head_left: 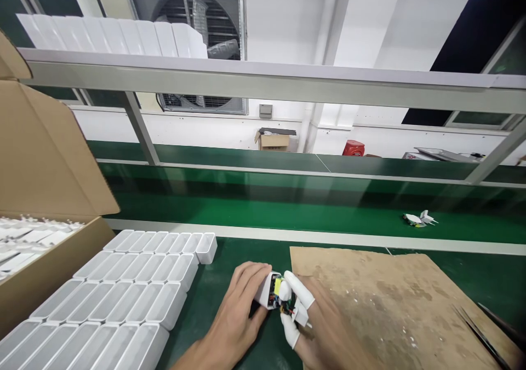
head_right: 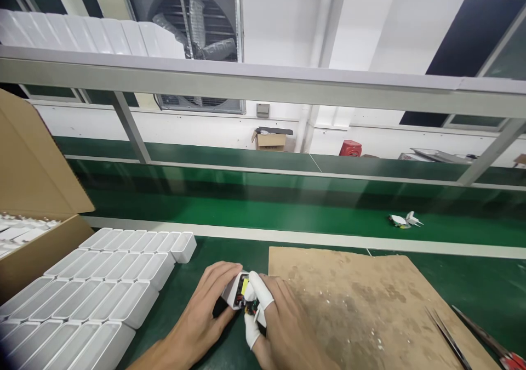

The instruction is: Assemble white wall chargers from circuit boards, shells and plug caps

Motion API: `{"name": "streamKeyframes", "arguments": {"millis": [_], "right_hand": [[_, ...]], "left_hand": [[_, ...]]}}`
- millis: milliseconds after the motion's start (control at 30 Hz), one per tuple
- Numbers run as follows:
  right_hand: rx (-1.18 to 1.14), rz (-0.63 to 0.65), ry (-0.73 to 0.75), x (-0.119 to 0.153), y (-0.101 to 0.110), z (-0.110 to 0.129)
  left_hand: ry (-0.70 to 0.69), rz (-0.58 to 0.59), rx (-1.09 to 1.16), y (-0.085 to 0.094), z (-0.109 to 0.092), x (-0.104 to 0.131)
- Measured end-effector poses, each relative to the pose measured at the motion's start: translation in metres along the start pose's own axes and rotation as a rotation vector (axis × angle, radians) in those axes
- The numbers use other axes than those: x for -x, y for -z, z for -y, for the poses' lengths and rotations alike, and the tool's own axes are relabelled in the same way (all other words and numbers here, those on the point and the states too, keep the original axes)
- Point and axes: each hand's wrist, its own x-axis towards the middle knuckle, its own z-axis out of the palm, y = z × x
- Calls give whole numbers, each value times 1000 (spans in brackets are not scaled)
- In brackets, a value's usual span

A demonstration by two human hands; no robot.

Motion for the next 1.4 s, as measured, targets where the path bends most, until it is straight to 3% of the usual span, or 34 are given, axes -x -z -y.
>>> {"name": "streamKeyframes", "arguments": {"millis": [600, 1000, 1400], "right_hand": [[-42, 8, -29, 1, 1, -1], [-89, 58, -62, -3, 12, 3], [-52, 54, -31, 2, 9, 0]], "left_hand": [[21, 63, 65, -1, -3, -1], [33, 65, 87, -2, -3, 0], [14, 34, 74, 0, -6, -1]]}}
